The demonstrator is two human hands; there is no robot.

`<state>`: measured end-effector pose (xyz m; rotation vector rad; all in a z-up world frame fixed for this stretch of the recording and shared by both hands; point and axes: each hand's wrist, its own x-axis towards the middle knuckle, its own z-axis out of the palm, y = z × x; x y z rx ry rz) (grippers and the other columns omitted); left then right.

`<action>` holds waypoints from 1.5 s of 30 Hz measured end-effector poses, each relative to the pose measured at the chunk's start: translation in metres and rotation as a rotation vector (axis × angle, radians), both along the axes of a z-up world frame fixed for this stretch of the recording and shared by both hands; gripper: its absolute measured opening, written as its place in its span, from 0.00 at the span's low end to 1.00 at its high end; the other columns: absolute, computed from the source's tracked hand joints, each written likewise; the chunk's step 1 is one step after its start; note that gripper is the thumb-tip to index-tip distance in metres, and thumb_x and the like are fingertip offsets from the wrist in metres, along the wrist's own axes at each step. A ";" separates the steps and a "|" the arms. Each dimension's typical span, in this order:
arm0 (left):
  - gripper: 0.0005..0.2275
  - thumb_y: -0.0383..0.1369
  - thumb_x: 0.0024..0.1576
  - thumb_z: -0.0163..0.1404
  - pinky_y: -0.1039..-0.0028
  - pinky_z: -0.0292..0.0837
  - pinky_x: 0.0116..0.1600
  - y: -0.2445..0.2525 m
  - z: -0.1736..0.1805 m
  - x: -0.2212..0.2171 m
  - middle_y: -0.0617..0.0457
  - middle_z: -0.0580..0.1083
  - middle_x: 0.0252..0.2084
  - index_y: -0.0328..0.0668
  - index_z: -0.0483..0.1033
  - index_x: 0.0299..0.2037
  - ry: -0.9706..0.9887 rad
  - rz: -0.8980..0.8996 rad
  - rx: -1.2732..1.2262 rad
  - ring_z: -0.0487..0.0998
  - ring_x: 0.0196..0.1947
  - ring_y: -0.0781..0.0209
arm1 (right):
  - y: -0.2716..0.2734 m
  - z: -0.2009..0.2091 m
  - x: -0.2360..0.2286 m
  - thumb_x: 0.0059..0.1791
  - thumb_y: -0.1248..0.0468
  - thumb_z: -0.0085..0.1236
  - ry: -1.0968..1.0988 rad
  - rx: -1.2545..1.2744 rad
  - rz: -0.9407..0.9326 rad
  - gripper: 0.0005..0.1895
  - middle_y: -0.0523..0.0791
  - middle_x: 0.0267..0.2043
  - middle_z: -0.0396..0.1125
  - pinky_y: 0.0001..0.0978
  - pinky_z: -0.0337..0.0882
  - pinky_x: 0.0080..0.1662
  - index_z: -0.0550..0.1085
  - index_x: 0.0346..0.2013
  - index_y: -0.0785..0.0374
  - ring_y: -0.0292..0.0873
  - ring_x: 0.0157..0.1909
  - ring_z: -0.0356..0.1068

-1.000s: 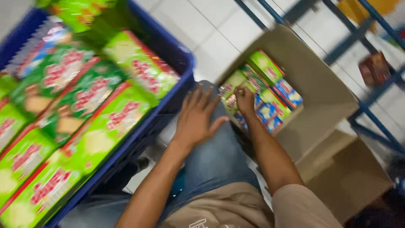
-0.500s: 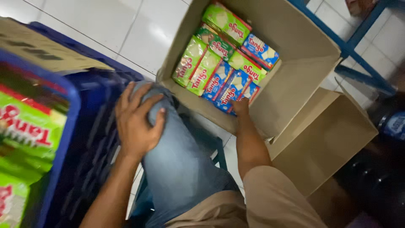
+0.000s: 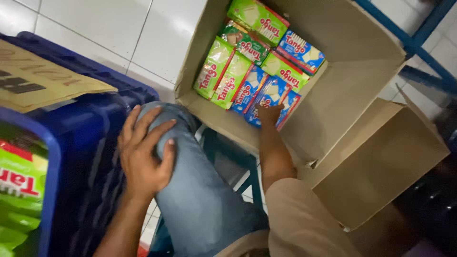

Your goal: The person transfers packets of Tango biscuits from a cardboard box into a blue plastic crate. They pick up packets one by one or in small groups and place them into the crate, arranging them in rows.

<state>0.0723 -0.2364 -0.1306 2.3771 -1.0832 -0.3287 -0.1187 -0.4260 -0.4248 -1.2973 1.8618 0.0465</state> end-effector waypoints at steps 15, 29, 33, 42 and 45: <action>0.10 0.35 0.46 0.47 0.56 0.57 0.50 0.007 0.004 -0.005 0.50 0.70 0.48 0.51 0.76 0.37 -0.051 0.034 -0.087 0.62 0.55 0.42 | -0.024 0.082 -0.013 0.29 0.57 0.65 -0.136 -0.018 0.058 0.47 0.61 0.48 0.59 0.48 0.58 0.54 0.48 0.53 0.65 0.60 0.53 0.59; 0.23 0.38 0.52 0.40 0.54 0.45 0.61 0.155 -0.013 -0.067 0.38 0.56 0.59 0.45 0.54 0.59 0.698 0.246 -0.092 0.52 0.59 0.41 | 0.012 0.381 0.135 0.34 0.69 0.63 -0.927 -0.464 0.879 0.40 0.63 0.51 0.50 0.58 0.57 0.51 0.50 0.53 0.68 0.69 0.53 0.53; 0.36 0.55 0.44 0.46 0.73 0.52 0.61 0.253 -0.039 -0.098 0.56 0.49 0.64 0.58 0.47 0.62 1.095 0.206 0.659 0.51 0.63 0.58 | 0.065 0.476 0.194 0.37 0.65 0.55 -1.256 -0.576 1.414 0.37 0.50 0.49 0.41 0.37 0.64 0.51 0.49 0.56 0.68 0.46 0.56 0.49; 0.27 0.52 0.46 0.39 0.72 0.57 0.55 0.304 0.009 -0.109 0.55 0.60 0.58 0.52 0.61 0.55 0.959 0.391 0.550 0.61 0.56 0.55 | 0.239 0.585 0.340 0.28 0.70 0.61 -1.233 -0.570 2.313 0.43 0.56 0.55 0.54 0.39 0.62 0.44 0.54 0.56 0.66 0.51 0.55 0.57; 0.14 0.44 0.48 0.43 0.65 0.65 0.47 0.370 0.015 -0.131 0.49 0.73 0.39 0.49 0.75 0.36 0.628 0.505 0.554 0.71 0.43 0.51 | 0.285 0.575 0.385 0.23 0.66 0.60 -1.145 -0.866 2.472 0.42 0.52 0.47 0.59 0.39 0.57 0.45 0.62 0.53 0.62 0.52 0.47 0.58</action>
